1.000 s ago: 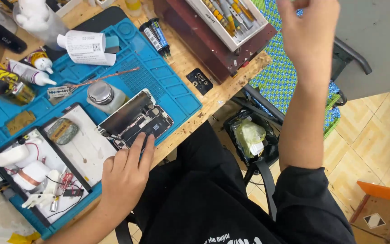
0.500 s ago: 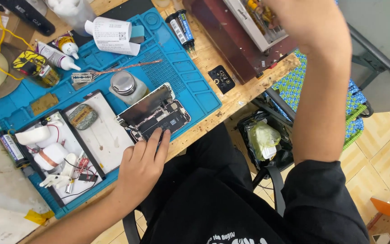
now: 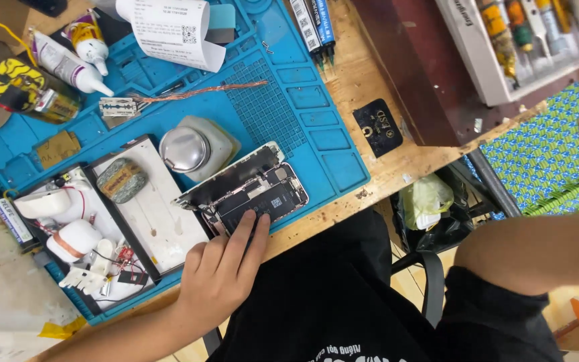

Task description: Repairing the internal components of a smartphone by unscrewing parts and applying liquid.

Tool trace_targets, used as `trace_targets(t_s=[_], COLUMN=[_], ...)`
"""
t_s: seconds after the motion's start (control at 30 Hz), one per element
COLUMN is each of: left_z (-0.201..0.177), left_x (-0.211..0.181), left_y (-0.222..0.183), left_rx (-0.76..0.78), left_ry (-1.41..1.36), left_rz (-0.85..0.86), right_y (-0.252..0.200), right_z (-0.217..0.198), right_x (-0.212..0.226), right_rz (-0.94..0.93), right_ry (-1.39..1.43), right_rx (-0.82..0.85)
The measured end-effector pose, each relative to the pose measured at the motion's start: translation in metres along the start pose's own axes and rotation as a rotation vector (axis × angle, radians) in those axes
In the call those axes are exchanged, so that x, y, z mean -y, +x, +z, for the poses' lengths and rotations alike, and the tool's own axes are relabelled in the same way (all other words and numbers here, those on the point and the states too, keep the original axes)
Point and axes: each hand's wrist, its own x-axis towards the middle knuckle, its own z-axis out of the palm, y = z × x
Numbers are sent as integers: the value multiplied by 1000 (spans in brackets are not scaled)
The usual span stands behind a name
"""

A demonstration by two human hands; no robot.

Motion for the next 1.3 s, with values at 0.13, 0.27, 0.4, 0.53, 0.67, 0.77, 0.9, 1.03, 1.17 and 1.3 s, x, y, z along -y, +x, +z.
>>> trace_targets(t_s=[0.13,0.27,0.4,0.53,0.67,0.77,0.9,1.03,1.17,1.3], left_z=[-3,-4,-2,-1,-3,-1,-6,-20,-22,-6], left_x=[-2,4,3,2,13,24,17,34,20,6], left_y=[5,12,7,2,13,15,-14,-18,-29,-5], left_rx=[42,58,64,96,119,-131,-338,-111,105,-422], left_ry=[-51,-33,-55,-37,-103,-365,-656,-1020,-1451,-1008], left_rz=[-62,-30,-41,-26,-57,-80,102,309,229,46], right_y=[-61,-42,-46,-50,-48,-50,-51,-45,-43,-41], right_z=[45,136,143,138,154,155,163,191,192,199], right_x=[61,87,92,111,59,75,107,133,151,150], right_rz=[-435,-336,-375,-88,-401,-342,-249,-327,-326,-370], right_ry=[968,1001,910,862,959,842,562,568,480,398], right_rx=[-233,-296,-135,-188,-139,-170,-288,-437,-224,-258])
